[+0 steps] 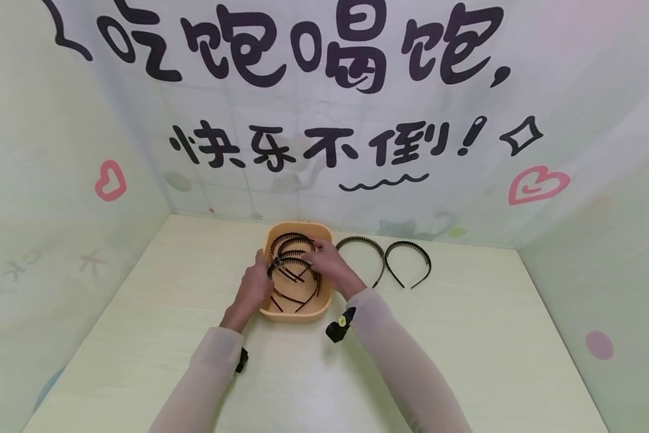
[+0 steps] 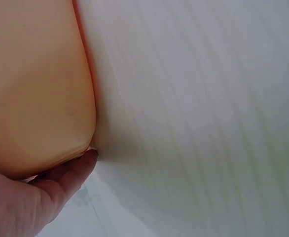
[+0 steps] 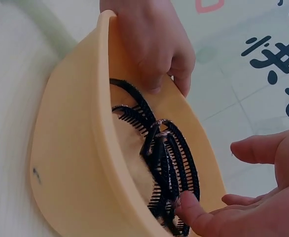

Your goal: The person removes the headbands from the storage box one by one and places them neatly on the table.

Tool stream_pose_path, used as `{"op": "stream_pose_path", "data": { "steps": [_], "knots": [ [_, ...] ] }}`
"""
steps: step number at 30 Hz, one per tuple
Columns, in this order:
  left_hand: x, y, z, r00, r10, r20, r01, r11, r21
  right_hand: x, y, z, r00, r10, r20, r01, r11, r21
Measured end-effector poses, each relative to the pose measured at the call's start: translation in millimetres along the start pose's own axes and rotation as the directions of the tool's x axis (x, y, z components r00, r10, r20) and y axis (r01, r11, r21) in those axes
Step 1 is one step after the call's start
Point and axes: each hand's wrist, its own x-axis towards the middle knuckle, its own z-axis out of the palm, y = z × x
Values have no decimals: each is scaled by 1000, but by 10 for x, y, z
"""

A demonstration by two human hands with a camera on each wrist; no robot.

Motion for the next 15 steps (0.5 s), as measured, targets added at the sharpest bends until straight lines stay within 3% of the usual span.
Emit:
{"op": "stream_pose_path", "data": {
  "steps": [15],
  "knots": [
    [1,-1,-9,1000,26,-18,-25,999,22,-11,-17,32,994,-81,-67,82,997,3]
  ]
}}
